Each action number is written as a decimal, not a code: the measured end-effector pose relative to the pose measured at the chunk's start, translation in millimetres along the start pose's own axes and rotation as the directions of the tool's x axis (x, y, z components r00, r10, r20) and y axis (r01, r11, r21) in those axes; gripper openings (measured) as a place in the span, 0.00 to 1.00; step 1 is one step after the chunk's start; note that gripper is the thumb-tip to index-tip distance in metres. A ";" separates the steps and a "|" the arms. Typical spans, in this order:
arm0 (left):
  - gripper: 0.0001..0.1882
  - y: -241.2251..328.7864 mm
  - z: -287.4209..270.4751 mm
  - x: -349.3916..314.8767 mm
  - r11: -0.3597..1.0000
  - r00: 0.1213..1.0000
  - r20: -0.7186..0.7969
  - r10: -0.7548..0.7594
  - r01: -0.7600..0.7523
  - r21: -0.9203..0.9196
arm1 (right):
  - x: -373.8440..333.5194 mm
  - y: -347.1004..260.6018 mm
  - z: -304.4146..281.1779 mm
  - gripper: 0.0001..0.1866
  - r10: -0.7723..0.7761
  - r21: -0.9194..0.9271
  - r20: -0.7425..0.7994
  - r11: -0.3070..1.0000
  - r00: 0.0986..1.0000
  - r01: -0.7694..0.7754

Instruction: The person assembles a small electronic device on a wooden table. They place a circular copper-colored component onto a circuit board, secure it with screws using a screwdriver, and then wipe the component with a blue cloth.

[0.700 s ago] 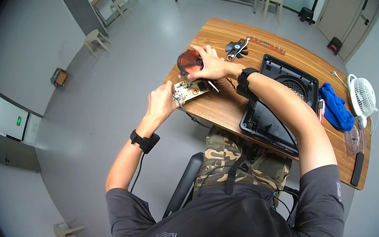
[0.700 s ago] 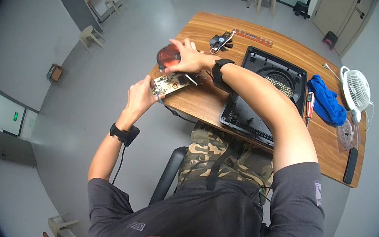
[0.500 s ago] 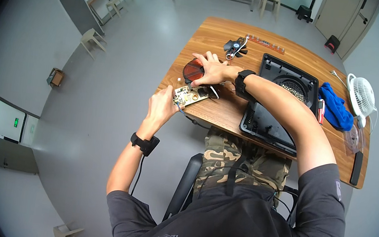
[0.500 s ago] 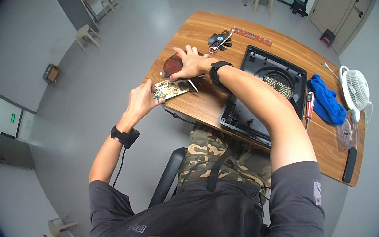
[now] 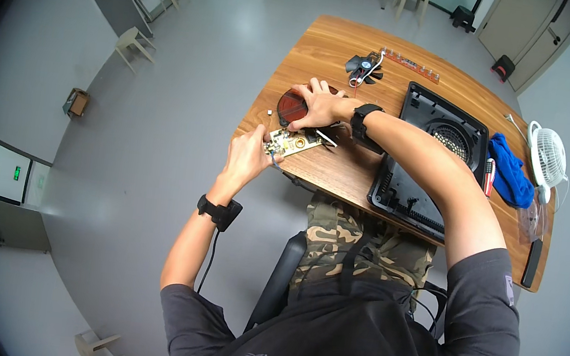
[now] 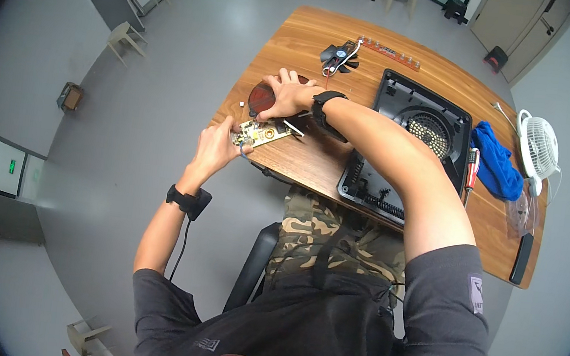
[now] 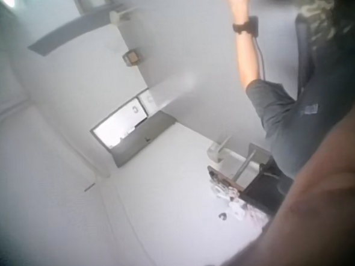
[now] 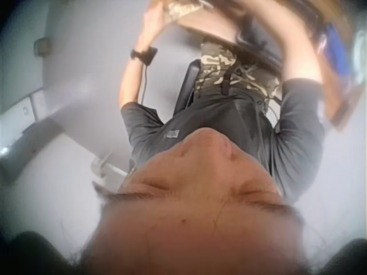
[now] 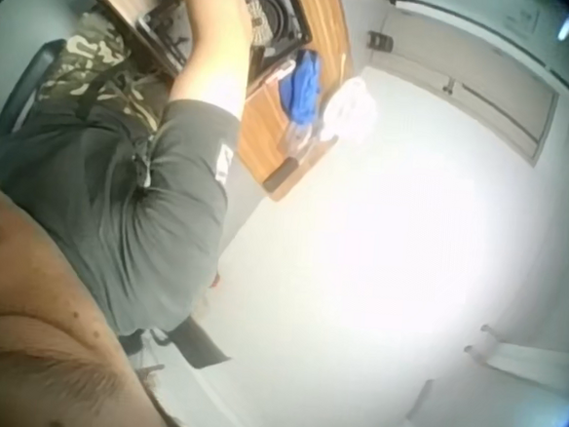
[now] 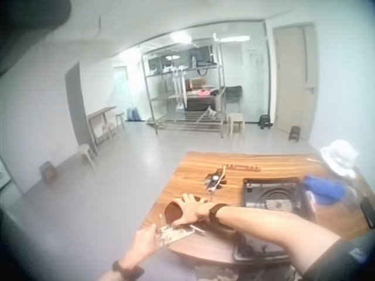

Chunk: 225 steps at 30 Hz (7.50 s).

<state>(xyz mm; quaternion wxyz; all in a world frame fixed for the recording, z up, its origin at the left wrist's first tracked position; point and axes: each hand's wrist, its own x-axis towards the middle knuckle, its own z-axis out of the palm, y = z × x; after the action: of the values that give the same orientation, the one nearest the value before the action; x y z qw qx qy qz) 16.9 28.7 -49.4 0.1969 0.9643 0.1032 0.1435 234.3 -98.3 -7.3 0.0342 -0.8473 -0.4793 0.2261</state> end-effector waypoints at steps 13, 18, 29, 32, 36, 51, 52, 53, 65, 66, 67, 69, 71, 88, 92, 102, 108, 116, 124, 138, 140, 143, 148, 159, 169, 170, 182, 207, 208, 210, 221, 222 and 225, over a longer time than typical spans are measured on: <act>0.28 2.4 -6.3 1.9 0.992 0.988 0.095 -0.122 0.118 0.039 | -6.8 3.6 -13.9 0.54 -0.042 -0.062 0.030 0.997 0.999 0.044; 0.28 7.4 -4.1 3.3 0.996 0.993 0.071 -0.089 0.088 0.026 | -13.3 60.3 -42.8 0.19 -0.415 -0.118 -0.021 0.905 0.910 0.409; 0.28 6.4 -5.4 2.0 0.993 0.990 0.080 -0.113 0.109 0.049 | -61.8 81.9 -26.9 0.15 -0.257 -0.189 0.162 0.940 0.953 0.285; 0.28 5.1 -4.6 1.2 0.992 0.991 0.072 -0.117 0.113 0.060 | -65.1 83.9 -30.8 0.12 -0.320 -0.132 0.214 0.927 0.923 0.352; 0.28 5.4 -4.8 1.2 0.994 0.993 0.069 -0.100 0.096 0.053 | -73.2 88.9 -35.0 0.10 -0.423 -0.103 0.210 0.887 0.882 0.450; 0.29 3.3 -9.5 -4.1 0.990 0.989 0.079 -0.128 0.123 0.065 | -70.8 95.2 -55.2 0.22 0.126 -0.446 0.275 0.895 0.953 0.010; 0.29 4.8 -9.5 -2.3 0.992 0.990 0.078 -0.114 0.109 0.063 | -67.2 96.3 -56.7 0.23 0.099 -0.377 0.317 0.926 0.943 0.030; 0.29 5.2 -8.8 -0.2 0.993 0.992 0.078 -0.101 0.096 0.061 | -62.9 98.8 -58.1 0.24 0.067 -0.305 0.357 0.951 0.932 0.048; 0.30 -4.0 -2.3 -1.1 0.998 0.999 0.031 -0.039 0.037 0.060 | 2.4 33.6 -60.0 0.82 -0.084 -0.207 0.227 0.969 0.970 0.132; 0.30 -2.2 -2.4 -0.1 0.997 0.998 0.046 -0.044 0.042 0.058 | 6.1 35.8 -56.4 0.82 -0.096 -0.228 0.218 0.962 0.971 0.146; 0.30 0.2 -3.8 1.2 0.997 0.997 0.061 -0.050 0.047 0.056 | 10.0 37.0 -51.6 0.83 -0.109 -0.250 0.210 0.955 0.972 0.161; 0.30 2.2 -5.6 2.1 0.997 0.996 0.078 -0.053 0.049 0.060 | 15.6 39.9 -45.9 0.84 -0.141 -0.248 0.215 0.949 0.966 0.194; 0.30 0.8 -4.7 1.3 0.997 0.996 0.075 -0.057 0.054 0.050 | 19.1 42.7 -43.4 0.83 -0.194 -0.179 0.227 0.955 0.954 0.237; 0.28 -2.1 -8.3 3.5 0.995 0.995 0.036 0.089 -0.091 0.047 | 38.9 50.9 -32.1 0.82 -0.240 -0.148 0.237 0.949 0.941 0.279; 0.30 -3.2 -9.1 7.0 0.998 0.995 0.088 0.055 -0.054 -0.024 | 45.4 55.0 -27.0 0.80 -0.313 -0.057 0.198 0.942 0.929 0.330; 0.35 5.0 1.8 3.7 0.984 0.983 0.078 0.168 -0.162 -0.077 | 45.2 54.6 -27.3 0.74 -0.409 0.042 0.134 0.912 0.903 0.407; 0.31 5.7 -0.7 4.6 0.978 0.982 0.125 0.141 -0.119 -0.170 | 32.8 48.8 -40.0 0.74 -0.288 0.005 0.232 0.956 0.929 0.295; 0.30 6.5 0.6 8.3 0.966 0.984 0.096 0.151 -0.126 -0.224 | 66.0 73.0 -47.3 0.50 0.008 0.186 -0.015 0.983 1.000 -0.005; 0.26 6.5 -3.2 2.1 0.967 0.990 0.122 0.069 -0.036 -0.250 | 61.1 52.0 -42.6 0.31 0.152 0.160 0.106 0.973 0.983 -0.168; 0.25 14.2 -24.9 -8.3 0.948 0.993 0.121 0.008 0.031 -0.318 | 27.4 67.8 -56.5 0.12 0.093 0.927 0.082 0.358 0.992 -0.110; 0.25 19.6 -36.1 -17.7 0.944 0.994 0.109 -0.008 0.044 -0.326 | 4.8 57.6 -71.9 0.11 0.116 0.909 0.057 0.404 0.992 -0.099; 0.24 33.4 -46.7 -10.0 0.937 0.994 0.094 0.057 -0.020 -0.349 | -5.0 92.6 -84.4 0.13 0.130 0.877 0.048 0.469 0.990 -0.104; 0.23 66.5 -62.9 -2.3 0.913 0.984 0.091 0.154 -0.106 -0.393 | -84.6 89.6 -122.4 0.11 0.101 0.956 -0.089 0.287 0.991 0.057; 0.24 194.8 -33.0 57.8 0.781 0.818 0.200 0.539 -0.396 -0.483 | -277.0 187.5 -129.2 0.12 0.391 0.926 -0.307 0.331 0.867 0.179; 0.24 260.9 38.5 87.3 0.672 0.630 0.326 0.704 -0.445 -0.592 | -345.4 257.1 -54.1 0.10 0.569 0.975 -0.221 0.154 0.792 0.161; 0.24 263.6 43.3 88.8 0.673 0.619 0.336 0.710 -0.455 -0.583 | -345.5 263.8 -46.5 0.10 0.561 0.976 -0.214 0.164 0.799 0.146; 0.25 263.0 74.5 97.4 0.690 0.593 0.403 0.697 -0.402 -0.602 | -329.7 281.3 -21.8 0.11 0.516 0.979 -0.178 0.178 0.838 0.099; 0.23 259.4 92.8 94.6 0.668 0.533 0.410 0.740 -0.509 -0.543 | -274.5 300.0 17.6 0.09 0.479 0.994 -0.102 0.084 0.872 0.071; 0.23 259.3 92.1 94.6 0.662 0.532 0.402 0.745 -0.517 -0.543 | -272.9 300.2 19.0 0.09 0.491 0.992 -0.110 0.104 0.864 0.068; 0.24 258.2 88.1 95.6 0.695 0.519 0.463 0.719 -0.505 -0.512 | -269.8 298.2 22.0 0.09 0.512 0.987 -0.129 0.147 0.849 0.061; 0.25 248.6 82.6 96.6 0.700 0.485 0.504 0.714 -0.499 -0.511 | -260.3 291.0 23.5 0.20 0.543 0.678 -0.397 0.717 0.740 -0.162; 0.25 248.5 83.9 97.1 0.694 0.482 0.500 0.719 -0.503 -0.514 | -262.7 288.1 21.1 0.20 0.535 0.635 -0.404 0.748 0.742 -0.193; 0.26 245.2 83.7 99.6 0.676 0.473 0.484 0.736 -0.552 -0.488 | -266.3 282.4 18.5 0.20 0.506 0.526 -0.434 0.814 0.745 -0.246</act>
<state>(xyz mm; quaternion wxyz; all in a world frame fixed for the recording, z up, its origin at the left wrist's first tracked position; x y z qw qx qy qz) 171.8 -196.1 0.8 0.2767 0.8800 -0.3660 -0.1227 334.9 -473.7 -8.1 0.3127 -0.9260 -0.1984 0.0734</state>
